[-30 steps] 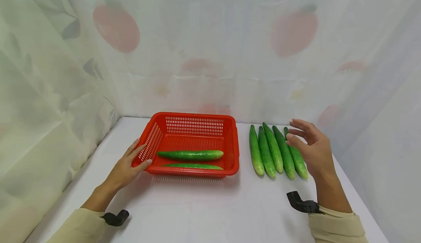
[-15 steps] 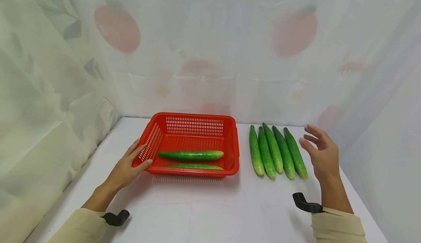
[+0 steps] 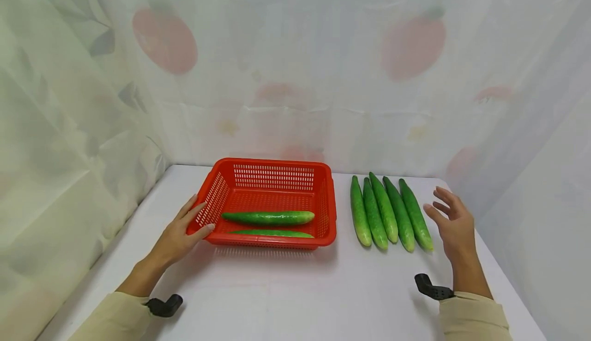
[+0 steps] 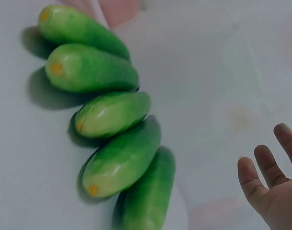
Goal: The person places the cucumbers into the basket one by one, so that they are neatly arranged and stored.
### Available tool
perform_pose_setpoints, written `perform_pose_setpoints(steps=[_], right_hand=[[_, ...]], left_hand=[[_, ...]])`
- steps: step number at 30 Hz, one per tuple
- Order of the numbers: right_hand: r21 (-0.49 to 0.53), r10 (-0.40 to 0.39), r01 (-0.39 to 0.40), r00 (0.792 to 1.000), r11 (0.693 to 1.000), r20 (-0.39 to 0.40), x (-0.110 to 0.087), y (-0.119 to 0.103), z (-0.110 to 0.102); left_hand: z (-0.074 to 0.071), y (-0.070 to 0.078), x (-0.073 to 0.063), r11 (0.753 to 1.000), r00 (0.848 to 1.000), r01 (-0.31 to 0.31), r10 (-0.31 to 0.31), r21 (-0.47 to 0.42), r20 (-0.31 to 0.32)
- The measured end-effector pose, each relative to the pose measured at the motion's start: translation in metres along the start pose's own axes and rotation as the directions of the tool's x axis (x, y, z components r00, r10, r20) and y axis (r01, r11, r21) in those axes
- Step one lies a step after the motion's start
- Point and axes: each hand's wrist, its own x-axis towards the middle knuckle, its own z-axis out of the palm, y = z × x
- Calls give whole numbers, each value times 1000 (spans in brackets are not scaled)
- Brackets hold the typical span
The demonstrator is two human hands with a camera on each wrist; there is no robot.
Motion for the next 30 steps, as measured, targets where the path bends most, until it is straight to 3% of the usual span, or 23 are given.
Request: perform_pose_setpoints(steps=[6, 12, 19, 24, 30], right_hand=[[6, 61, -61, 998, 998, 18, -3, 19, -11], [-55, 121, -120, 993, 991, 9, -2, 33, -19], [-247, 266, -264, 964, 932, -26, -4, 45, -25], [-309, 304, -302, 952, 902, -43, -6, 55, -25], [-356, 378, -384, 922, 852, -89, -7, 67, -24]], left_hand=[[0, 0, 0, 1000, 1000, -4, 4, 0, 0], [0, 0, 0, 1000, 1000, -9, 9, -1, -4], [0, -1, 0, 1000, 1000, -14, 14, -7, -6], [1, -1, 0, 1000, 1000, -7, 7, -7, -6], [0, -1, 0, 1000, 1000, -9, 9, -6, -5]])
